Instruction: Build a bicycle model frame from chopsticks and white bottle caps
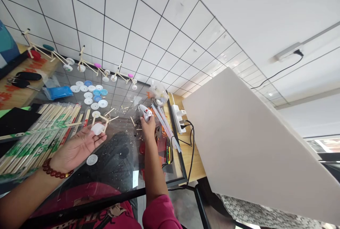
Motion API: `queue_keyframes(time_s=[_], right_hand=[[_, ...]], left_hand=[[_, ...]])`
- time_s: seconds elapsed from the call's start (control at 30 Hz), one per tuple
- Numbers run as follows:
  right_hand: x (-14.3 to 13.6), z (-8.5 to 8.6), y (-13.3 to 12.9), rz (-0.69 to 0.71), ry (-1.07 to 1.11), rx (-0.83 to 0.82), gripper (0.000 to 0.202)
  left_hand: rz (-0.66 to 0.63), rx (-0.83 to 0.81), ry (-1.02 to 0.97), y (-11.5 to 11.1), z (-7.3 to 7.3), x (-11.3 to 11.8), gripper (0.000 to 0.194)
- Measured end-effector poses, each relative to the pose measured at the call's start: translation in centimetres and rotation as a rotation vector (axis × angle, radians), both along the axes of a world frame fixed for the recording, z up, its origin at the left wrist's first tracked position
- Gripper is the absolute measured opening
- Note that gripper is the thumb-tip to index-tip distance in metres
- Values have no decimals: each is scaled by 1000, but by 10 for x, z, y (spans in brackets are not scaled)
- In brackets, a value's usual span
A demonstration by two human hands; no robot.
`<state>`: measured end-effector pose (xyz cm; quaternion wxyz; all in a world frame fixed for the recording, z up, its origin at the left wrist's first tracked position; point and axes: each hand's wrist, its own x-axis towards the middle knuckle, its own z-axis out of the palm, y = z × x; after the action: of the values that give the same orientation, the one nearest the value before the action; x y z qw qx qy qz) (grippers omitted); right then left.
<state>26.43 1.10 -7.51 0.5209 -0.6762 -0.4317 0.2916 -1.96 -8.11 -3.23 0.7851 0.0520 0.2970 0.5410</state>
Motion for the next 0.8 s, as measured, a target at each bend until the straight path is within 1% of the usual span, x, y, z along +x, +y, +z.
queue_keyframes(time_s=[0.07, 0.13, 0.17, 0.23, 0.27, 0.3, 0.33, 0.4, 0.47, 0.57, 0.8], right_hand=[[-2, 6, -10, 19, 3, 2, 36], [-8, 11, -28, 7, 11, 72, 39], [-12, 14, -38, -50, 13, 141, 42], [-23, 20, -59, -193, -31, 274, 36], [-29, 23, -69, -191, -49, 318, 30], [-35, 27, -77, -122, -57, 342, 22], [-41, 31, -83, 2, -51, 338, 16], [-52, 38, -89, 215, 7, 299, 16], [-59, 43, -89, 332, 85, 262, 19], [-64, 47, -88, 396, 166, 225, 21], [-61, 46, -90, 416, 205, 230, 21]], left_hand=[[-10, 7, 4, 0, -1, 0, 28], [-16, 8, 14, 0, -1, 0, 29], [-14, 6, 24, 0, 0, 1, 31], [-5, -1, 59, 0, 2, 2, 35], [-4, -3, 82, -1, 3, 3, 36], [-8, -3, 109, -1, 5, 5, 38], [-19, 0, 138, -2, 6, 6, 40], [-48, 9, 198, -4, 9, 10, 43], [-67, 15, 257, -6, 10, 12, 46], [-70, 22, 336, -8, 10, 15, 46], [-91, 22, 374, -9, 5, 17, 38]])
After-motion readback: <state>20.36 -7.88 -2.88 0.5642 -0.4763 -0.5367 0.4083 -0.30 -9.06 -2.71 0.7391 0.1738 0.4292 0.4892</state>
